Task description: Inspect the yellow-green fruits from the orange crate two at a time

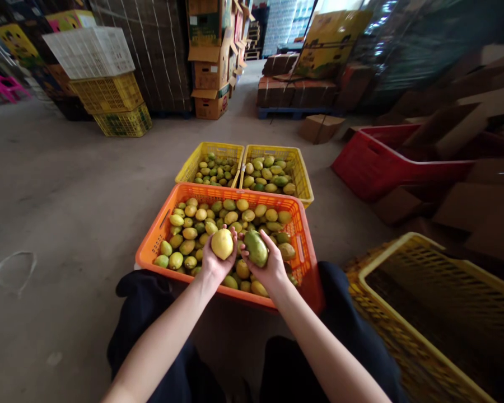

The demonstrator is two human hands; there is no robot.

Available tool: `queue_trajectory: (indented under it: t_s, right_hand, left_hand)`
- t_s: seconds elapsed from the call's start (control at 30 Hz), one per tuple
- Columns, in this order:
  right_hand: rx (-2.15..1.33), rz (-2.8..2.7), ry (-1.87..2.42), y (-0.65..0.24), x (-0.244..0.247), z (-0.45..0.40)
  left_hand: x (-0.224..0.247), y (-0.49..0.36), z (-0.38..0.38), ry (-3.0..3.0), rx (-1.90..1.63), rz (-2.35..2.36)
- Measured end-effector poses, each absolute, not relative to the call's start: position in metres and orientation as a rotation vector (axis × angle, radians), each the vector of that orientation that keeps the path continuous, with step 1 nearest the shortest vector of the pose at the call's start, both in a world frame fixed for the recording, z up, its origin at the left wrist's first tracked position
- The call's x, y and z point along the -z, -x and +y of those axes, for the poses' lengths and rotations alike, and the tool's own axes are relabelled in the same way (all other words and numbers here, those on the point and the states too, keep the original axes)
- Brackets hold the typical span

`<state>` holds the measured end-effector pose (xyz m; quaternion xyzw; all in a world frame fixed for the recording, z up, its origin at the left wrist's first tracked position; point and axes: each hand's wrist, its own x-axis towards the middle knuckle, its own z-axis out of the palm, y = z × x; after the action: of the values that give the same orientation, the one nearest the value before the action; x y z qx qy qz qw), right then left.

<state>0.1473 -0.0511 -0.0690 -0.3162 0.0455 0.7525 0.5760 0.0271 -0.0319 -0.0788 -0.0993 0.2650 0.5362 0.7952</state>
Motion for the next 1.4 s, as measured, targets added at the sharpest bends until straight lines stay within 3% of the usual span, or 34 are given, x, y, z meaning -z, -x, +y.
queue_trajectory:
  t_s: [0.6,1.4]
  right_hand:
    - [-1.749,0.165,0.529,-0.128,0.079,-0.055]
    - [-1.608,0.176,0.677,-0.133,0.079,-0.054]
  left_hand:
    - [0.077,-0.013,-0.052,0.034,-1.159,0.449]
    - [0.085,-0.039,-0.043,0.118,-1.182,0.441]
